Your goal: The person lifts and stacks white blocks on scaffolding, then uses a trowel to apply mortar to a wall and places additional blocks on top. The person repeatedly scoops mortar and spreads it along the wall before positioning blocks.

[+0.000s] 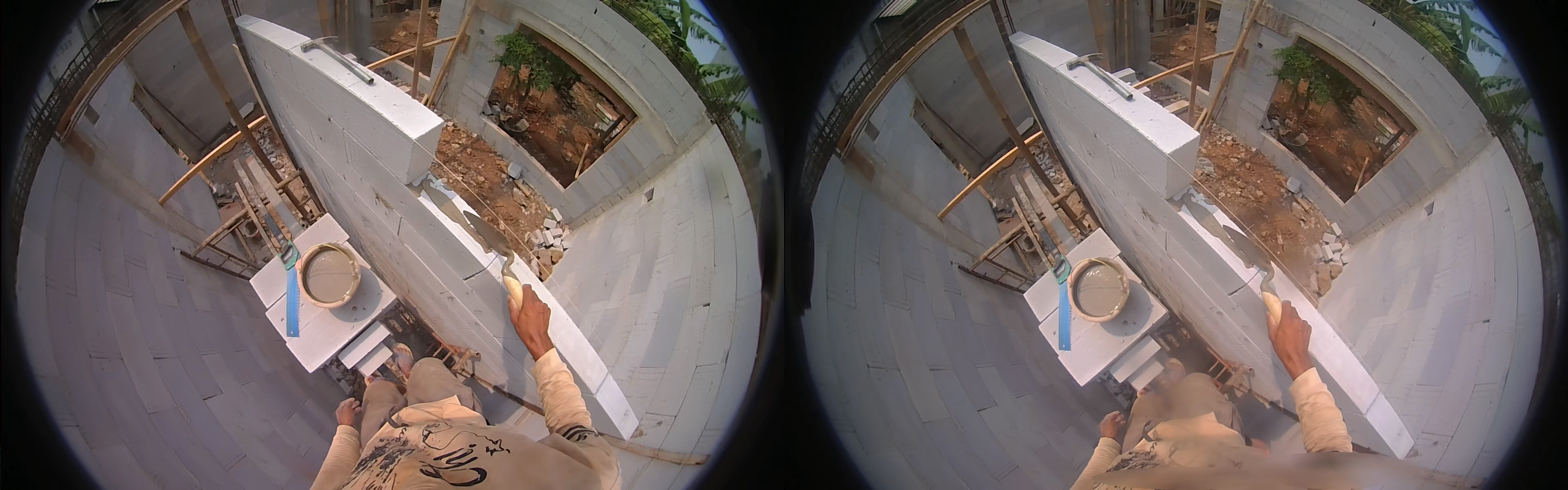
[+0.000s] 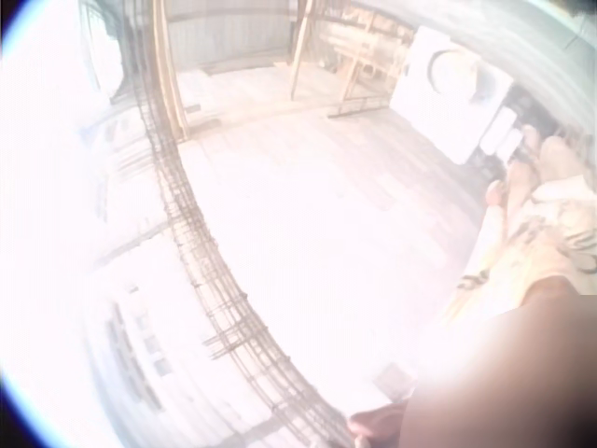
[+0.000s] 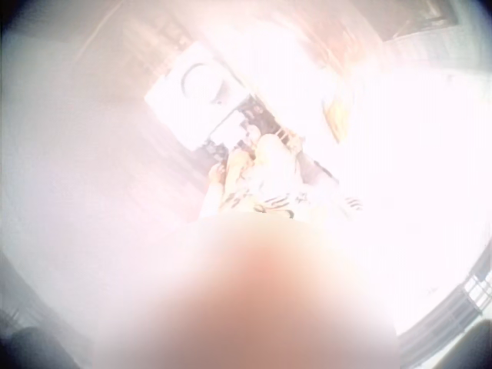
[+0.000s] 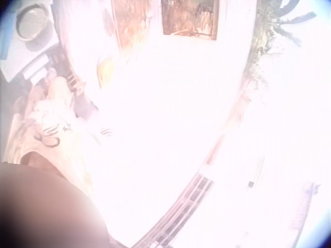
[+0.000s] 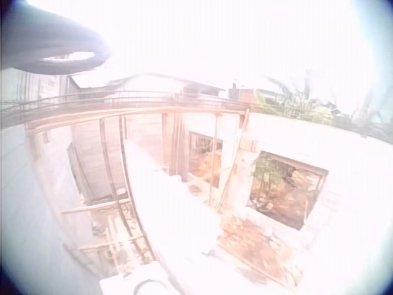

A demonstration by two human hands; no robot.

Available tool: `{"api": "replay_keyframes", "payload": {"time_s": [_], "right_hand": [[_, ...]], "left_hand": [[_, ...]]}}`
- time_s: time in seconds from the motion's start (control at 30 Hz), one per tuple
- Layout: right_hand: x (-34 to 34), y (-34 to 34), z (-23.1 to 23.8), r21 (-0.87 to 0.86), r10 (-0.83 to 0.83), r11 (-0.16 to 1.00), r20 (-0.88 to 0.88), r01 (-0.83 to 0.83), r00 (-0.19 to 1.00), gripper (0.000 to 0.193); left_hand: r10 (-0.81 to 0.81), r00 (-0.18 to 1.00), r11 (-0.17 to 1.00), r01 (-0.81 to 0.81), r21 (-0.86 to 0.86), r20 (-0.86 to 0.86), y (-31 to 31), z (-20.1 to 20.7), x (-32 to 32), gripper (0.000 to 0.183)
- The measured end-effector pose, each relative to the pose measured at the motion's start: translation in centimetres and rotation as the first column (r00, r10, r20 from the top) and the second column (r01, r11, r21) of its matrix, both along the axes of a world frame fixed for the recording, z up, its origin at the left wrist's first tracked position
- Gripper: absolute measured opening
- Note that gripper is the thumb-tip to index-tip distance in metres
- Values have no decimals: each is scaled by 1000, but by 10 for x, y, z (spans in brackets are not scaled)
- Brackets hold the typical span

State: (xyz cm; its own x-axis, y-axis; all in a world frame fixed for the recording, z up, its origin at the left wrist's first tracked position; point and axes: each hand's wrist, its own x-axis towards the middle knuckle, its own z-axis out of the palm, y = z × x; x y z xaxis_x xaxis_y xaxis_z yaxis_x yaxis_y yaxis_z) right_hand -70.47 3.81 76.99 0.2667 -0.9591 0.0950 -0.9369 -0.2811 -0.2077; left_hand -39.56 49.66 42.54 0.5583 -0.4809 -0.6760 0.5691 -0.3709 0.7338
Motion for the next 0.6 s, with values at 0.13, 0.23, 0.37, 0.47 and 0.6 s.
{"api": "replay_keyframes", "payload": {"time_s": [0.13, 0.23, 0.37, 0.47, 0.6], "right_hand": [[-30, 16, 7, 16, 1, 1000, 22, -2, 1000, 34], [-50, 31, 5, 56, -34, 998, 31, 32, 999, 36], [-78, 48, -12, 114, -118, 987, 13, 116, 993, 37], [-105, 61, -19, 87, -166, 983, 28, 163, 986, 37], [-135, 80, -20, 110, -219, 970, -11, 218, 976, 36]], "left_hand": [[44, 993, 999, -41, 29, -108, -23, 2, 14, 23], [-68, 998, 996, 69, 62, -10, -47, 10, 29, 25], [24, 995, 998, -18, 62, -92, -70, 21, 51, 26], [-140, 989, 977, 147, 157, -54, -77, 23, 66, 32], [-232, 971, 961, 237, 140, -54, -78, 24, 76, 35]]}}
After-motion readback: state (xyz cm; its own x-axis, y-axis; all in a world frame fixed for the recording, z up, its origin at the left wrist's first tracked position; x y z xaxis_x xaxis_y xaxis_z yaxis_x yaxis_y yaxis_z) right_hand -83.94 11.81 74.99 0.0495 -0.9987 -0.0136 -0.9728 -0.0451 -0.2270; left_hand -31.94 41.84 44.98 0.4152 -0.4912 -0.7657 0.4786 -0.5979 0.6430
